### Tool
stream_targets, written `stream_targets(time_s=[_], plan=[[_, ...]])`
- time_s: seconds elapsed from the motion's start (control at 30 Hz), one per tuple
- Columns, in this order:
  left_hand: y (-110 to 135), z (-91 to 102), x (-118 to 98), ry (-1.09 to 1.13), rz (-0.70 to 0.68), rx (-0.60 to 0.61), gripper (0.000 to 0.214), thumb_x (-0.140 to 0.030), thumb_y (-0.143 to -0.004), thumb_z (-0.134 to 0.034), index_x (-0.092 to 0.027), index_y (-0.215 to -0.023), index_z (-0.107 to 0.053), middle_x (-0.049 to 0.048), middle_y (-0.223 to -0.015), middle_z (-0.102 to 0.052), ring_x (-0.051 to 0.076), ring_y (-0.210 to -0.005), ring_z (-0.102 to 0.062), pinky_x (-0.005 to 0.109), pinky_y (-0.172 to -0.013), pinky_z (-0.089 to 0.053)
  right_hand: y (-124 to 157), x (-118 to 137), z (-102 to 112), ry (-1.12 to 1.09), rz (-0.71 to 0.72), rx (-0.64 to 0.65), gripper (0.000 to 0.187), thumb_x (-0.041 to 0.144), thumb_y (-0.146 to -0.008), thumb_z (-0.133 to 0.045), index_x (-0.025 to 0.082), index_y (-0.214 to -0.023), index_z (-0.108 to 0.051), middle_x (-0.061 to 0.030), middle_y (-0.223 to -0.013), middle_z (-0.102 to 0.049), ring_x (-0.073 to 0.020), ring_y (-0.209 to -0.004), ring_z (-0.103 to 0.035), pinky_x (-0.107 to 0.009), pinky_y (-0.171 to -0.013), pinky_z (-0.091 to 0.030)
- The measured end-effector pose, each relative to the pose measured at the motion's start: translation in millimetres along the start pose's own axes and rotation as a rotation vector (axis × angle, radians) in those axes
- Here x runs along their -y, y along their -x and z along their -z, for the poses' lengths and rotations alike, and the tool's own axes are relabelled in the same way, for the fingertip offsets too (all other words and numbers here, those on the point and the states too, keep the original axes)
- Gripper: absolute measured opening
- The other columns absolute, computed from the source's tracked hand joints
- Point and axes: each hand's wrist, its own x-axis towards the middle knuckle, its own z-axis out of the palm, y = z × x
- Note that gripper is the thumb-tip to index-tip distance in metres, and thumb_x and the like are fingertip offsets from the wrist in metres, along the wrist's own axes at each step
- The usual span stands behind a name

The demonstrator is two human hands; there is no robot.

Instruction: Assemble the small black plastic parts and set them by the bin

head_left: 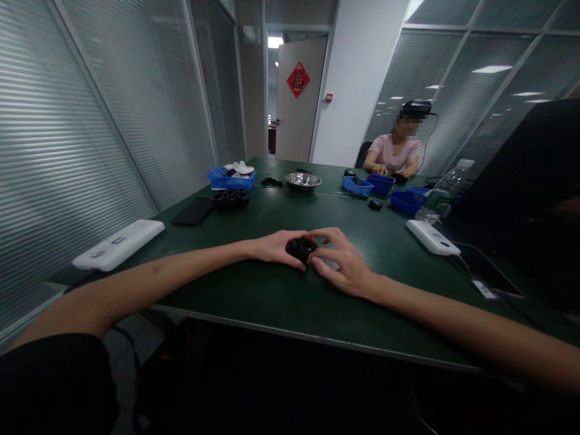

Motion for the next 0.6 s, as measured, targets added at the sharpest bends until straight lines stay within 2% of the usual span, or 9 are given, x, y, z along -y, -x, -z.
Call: stream_targets(time_s=[0.2,0.37,0.6], plan=[[2.0,1.1,1.2,-0.025,0.052,-0.011,0.065,-0.038,-0.077,-0.086,-0.018,-0.134,-0.061,0.0104,-0.127,-0.066,0.029,-0.119,-0.062,0.044,-0.104,-0.044,-0.6,-0.2,-0.7,0.016,-0.049,-0.019,0.023,0.03,-0.104,-0.051,0.023,-0.101,-0.073,-0.0114,-0.134,-0.06,-0.0312,-0.124,-0.054,-0.056,-0.098,-0.054],[2.8,0.8,4.1,-0.015,0.03,-0.013,0.064,-0.039,-0.077,-0.086,-0.019,-0.132,-0.061,0.0098,-0.129,-0.065,0.027,-0.12,-0.061,0.042,-0.104,-0.044,-0.3,-2.1,-1.5,0.057,-0.098,-0.016,0.029,0.031,-0.106,-0.048,0.02,-0.093,-0.071,-0.0136,-0.132,-0.061,-0.0315,-0.124,-0.054,-0.057,-0.102,-0.051],[3.6,1.4,7.0,-0.027,0.022,-0.031,0.064,-0.038,-0.075,-0.088,-0.021,-0.131,-0.062,0.0105,-0.126,-0.066,0.028,-0.119,-0.062,0.044,-0.102,-0.045,0.2,-6.3,-3.7,0.093,-0.13,0.022,0.025,0.035,-0.107,-0.048,0.021,-0.105,-0.069,-0.0137,-0.137,-0.058,-0.0324,-0.127,-0.052,-0.06,-0.103,-0.051]])
